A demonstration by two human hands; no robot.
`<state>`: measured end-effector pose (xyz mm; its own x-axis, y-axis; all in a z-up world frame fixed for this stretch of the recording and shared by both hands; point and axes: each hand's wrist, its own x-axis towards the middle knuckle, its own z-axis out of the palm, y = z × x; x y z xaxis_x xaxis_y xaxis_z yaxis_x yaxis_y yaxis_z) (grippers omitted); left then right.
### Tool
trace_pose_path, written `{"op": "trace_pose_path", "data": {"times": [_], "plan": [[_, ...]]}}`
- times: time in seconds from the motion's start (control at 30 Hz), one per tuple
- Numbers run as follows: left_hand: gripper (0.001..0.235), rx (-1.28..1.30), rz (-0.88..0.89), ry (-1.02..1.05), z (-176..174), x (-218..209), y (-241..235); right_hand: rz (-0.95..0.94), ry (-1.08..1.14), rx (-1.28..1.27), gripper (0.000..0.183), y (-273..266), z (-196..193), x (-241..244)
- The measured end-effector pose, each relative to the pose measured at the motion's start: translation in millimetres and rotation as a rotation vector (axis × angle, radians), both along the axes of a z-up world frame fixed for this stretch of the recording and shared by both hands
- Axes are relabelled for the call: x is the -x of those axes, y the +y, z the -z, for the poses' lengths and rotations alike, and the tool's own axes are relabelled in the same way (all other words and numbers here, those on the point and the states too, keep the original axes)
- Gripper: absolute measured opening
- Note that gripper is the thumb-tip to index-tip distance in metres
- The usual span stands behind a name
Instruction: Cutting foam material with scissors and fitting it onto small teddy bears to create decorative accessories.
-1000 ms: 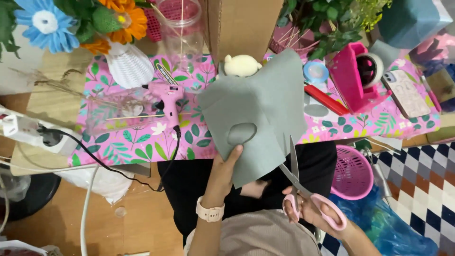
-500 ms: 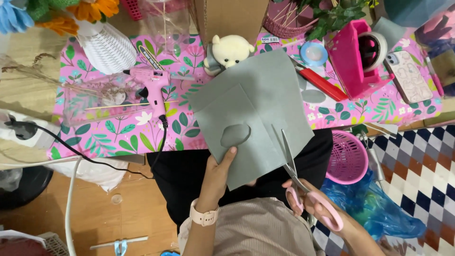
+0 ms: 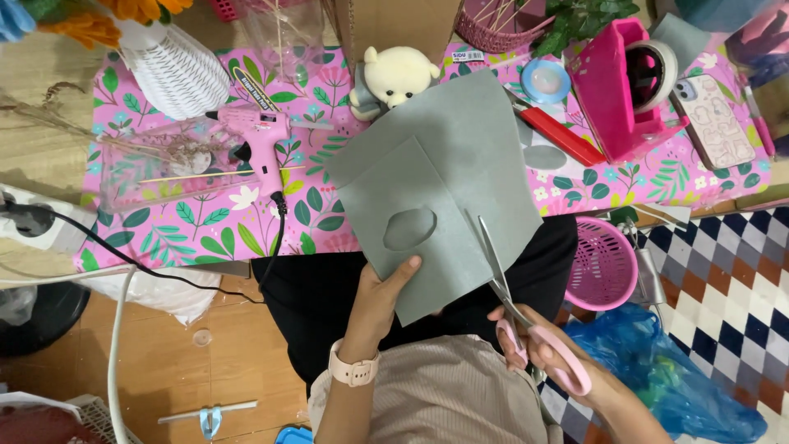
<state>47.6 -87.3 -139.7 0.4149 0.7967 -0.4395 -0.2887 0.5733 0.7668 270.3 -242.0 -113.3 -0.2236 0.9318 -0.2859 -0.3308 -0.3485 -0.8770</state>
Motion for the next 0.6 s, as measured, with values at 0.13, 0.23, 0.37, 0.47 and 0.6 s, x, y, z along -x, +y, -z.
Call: {"op": "trace_pose_path", "data": {"times": [0.13, 0.23, 0.37, 0.47, 0.6], "plan": [[0.056, 0.002, 0.024, -0.003, 5, 1, 0, 0.034, 0.042, 0.043, 0.083, -2, 3, -2], [0.057, 0.034, 0.040, 0.039, 5, 2, 2, 0.036, 0.056, 0.029, 0.082, -2, 4, -2], [0.057, 0.005, 0.045, 0.032, 10, 3, 1, 0.036, 0.054, 0.048, 0.087, -3, 6, -1], [0.051, 0.002, 0.027, 0.006, 13, 3, 0, 0.032, 0.047, 0.030, 0.086, -4, 4, 0], [0.055, -0.036, 0.038, 0.004, 11, 4, 0, 0.039, 0.066, 0.045, 0.084, -3, -3, 3]]}}
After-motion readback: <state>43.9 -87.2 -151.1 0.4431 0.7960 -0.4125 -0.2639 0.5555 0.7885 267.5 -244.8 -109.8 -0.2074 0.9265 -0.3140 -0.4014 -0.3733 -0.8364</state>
